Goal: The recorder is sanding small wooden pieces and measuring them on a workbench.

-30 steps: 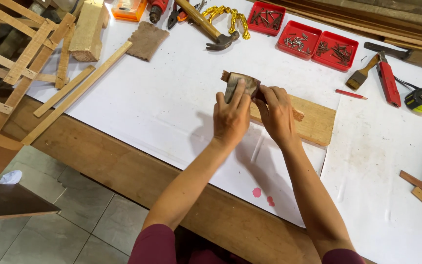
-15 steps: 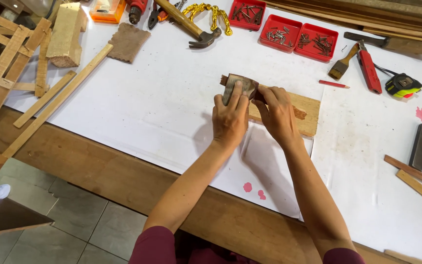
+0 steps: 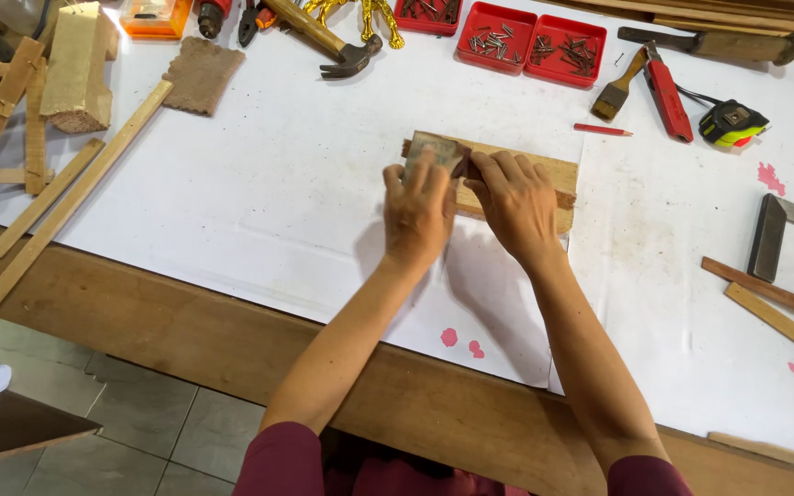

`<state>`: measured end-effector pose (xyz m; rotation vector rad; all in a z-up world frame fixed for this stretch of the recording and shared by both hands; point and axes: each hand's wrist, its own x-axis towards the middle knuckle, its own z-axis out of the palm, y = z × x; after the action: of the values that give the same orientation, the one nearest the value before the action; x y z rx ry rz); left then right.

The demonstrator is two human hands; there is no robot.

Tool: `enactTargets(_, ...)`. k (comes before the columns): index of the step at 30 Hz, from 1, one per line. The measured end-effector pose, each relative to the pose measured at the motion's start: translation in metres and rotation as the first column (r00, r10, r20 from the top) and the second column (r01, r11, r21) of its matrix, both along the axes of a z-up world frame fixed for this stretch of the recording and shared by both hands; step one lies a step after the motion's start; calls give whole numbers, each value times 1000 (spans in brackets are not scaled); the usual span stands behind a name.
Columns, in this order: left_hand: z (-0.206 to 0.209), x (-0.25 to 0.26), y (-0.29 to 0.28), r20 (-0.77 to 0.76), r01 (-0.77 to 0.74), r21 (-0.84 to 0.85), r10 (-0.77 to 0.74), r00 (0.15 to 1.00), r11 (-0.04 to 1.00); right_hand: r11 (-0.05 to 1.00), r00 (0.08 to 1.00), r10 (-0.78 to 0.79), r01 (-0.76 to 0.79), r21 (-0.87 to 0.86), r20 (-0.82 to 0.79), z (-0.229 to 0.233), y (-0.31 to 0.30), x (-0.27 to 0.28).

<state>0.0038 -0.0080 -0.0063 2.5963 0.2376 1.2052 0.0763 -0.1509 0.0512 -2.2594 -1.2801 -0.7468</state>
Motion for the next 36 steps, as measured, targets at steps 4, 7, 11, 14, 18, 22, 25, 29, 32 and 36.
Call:
enactTargets(4,6,-4,16,-76,63,-65,-68,995,996,1000,1000,8,-8,15,-27,-6,-12,1)
enactTargets(7,-3,-3,9,-71,-40,-16,38,997,999,999,998,28,-26,38,-57,-5,-17,2)
enactTargets(11,-4,2,0,-45,8,-17,-9,999,1000,995,991,67,-58,76,-115,-4,-21,1)
enactTargets(14,2,4,7,-83,-8,-89,1,997,996,992,990,69,-56,110,-122,0,-19,2)
enactTargets(18,-2,-4,-22,-3,4,72,-4,1000,997,991,988,75,-58,124,-136,1,-15,3)
enactTargets(22,1,-3,11,-133,-14,-56,6,991,998,988,976,60,-28,151,-210,2,-21,1)
enactTargets(25,0,-2,-8,-90,17,-86,-25,996,996,983,980,71,-38,181,-184,1,-19,3)
enactTargets(29,11,-6,-17,-44,55,-51,-58,997,997,969,966,126,-71,236,-226,-1,-19,-1)
enactTargets(32,20,-11,0,4,42,-97,-42,999,994,958,947,175,-101,267,-271,1,-20,-5)
enactTargets(36,36,-20,9,56,50,-159,-41,998,986,958,944,185,-111,264,-274,-2,-19,-4)
